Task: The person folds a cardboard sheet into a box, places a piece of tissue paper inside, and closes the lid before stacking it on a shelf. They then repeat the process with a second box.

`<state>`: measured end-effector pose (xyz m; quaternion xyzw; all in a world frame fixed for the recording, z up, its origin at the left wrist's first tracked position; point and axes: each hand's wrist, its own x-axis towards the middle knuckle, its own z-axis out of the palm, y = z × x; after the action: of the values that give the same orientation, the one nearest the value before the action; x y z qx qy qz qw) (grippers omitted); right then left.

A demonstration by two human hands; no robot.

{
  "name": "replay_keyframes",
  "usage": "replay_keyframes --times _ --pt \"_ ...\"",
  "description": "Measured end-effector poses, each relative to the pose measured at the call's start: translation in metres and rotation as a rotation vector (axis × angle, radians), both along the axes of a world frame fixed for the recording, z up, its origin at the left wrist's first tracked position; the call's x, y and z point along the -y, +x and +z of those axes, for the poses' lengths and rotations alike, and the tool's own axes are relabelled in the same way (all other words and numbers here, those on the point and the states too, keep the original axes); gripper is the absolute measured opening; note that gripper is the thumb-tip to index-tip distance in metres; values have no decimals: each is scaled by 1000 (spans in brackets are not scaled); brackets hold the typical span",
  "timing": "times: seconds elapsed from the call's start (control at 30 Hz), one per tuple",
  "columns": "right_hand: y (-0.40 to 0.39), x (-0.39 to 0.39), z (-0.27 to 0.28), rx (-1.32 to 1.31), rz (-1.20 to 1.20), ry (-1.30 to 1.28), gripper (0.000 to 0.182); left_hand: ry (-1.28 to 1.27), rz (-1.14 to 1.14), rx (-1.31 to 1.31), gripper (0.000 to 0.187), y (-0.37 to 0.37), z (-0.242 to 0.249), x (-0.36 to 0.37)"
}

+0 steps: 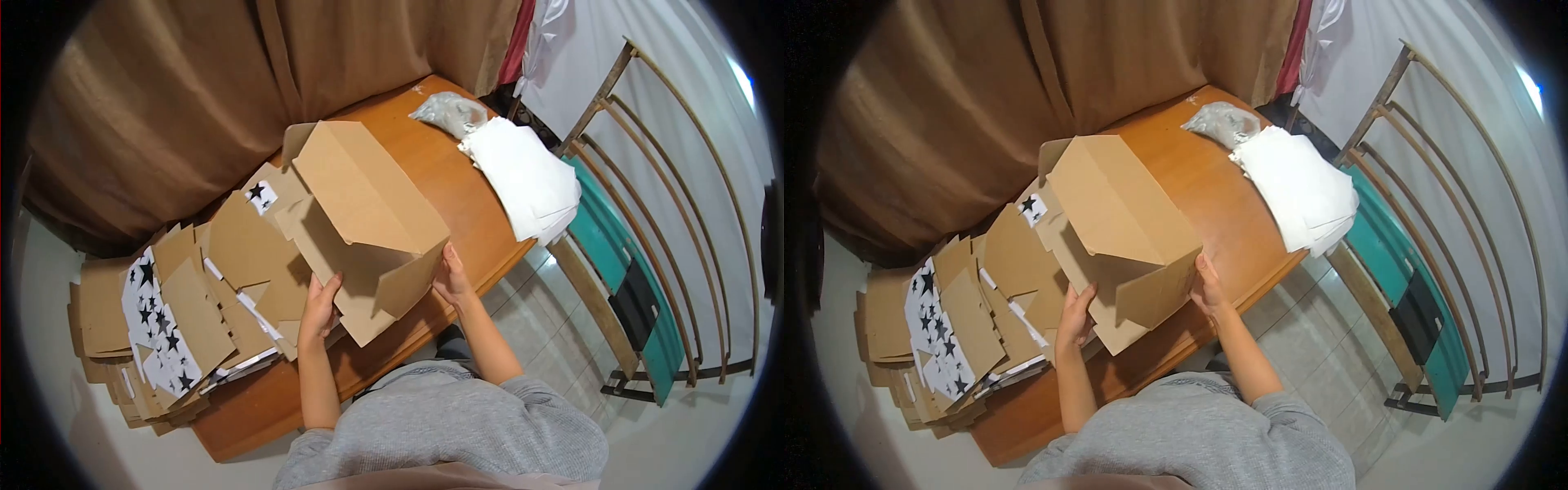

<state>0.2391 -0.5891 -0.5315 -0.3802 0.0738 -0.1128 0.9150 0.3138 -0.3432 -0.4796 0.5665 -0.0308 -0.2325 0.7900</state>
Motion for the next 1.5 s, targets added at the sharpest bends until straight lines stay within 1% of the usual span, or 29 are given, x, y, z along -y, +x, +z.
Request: replay_keyframes --times 0.07,0.17,0.27,0.37,0.4,0.47,0.5,0.57,0.6,0.63,0.67,0.73,0.77,0.8,0.87,0.93,1.0,1.03,1.07,1.1,1.13,1.17,1.2,1.3,1.37,1.43,1.5 --pt "-2 24 -8 5 9 68 56 60 -83 24 57 5 -14 21" --pt "-7 65 -6 25 12 60 52 54 -89 13 57 6 -14 60" --pt "-5 114 -8 52 -16 64 48 52 -89 -10 55 3 13 110" --pt "0 170 -1 97 -31 45 46 -15 -108 6 55 8 18 163" --pt "1 190 0 102 -18 36 46 -25 -95 11 55 8 23 182" --pt "5 228 5 169 -32 55 42 47 -79 64 53 9 37 217" --pt "9 242 9 176 -48 49 38 43 -64 59 53 9 40 232" --pt "17 268 15 153 -20 45 36 16 -2 88 50 10 43 255" --pt "20 275 16 134 -8 46 34 17 16 85 50 11 37 262" --pt "23 282 15 126 35 157 37 15 77 128 50 16 26 270" --pt "28 286 11 123 47 161 37 15 133 168 49 20 14 276" --pt "36 289 -4 -7 -13 95 45 48 135 127 49 30 -14 278" --pt "39 289 -12 -22 -19 67 49 73 131 88 49 31 -28 275" --pt "40 289 -16 -27 -11 69 49 75 138 83 49 31 -31 274" --pt "42 284 -22 -70 81 27 48 223 184 91 47 30 -36 267" --pt "46 279 -34 -111 95 60 46 273 241 99 45 25 -36 261" --pt "53 275 -51 -196 187 132 45 483 251 109 41 24 -36 252" --pt "54 271 -55 -223 186 101 38 484 262 104 41 24 -34 248" --pt "54 267 -59 -228 197 101 38 691 257 141 39 23 -32 244" --pt "55 262 -61 -279 226 100 34 898 250 175 37 22 -31 240" --pt "55 258 -63 -335 257 99 30 900 261 161 37 22 -40 235" --pt "55 256 -64 -465 265 78 25 894 279 159 37 24 -55 229" --pt "57 255 -68 -469 281 77 25 889 297 161 36 24 -56 228" --pt "58 255 -79 -623 354 15 24 918 287 119 35 22 -52 228" --pt "59 260 -82 -645 391 0 25 925 287 100 34 23 -42 232" --pt "58 262 -83 -672 422 -11 25 932 277 77 34 23 -44 235" --pt "57 263 -84 -721 405 -83 26 938 333 218 34 26 -51 237"
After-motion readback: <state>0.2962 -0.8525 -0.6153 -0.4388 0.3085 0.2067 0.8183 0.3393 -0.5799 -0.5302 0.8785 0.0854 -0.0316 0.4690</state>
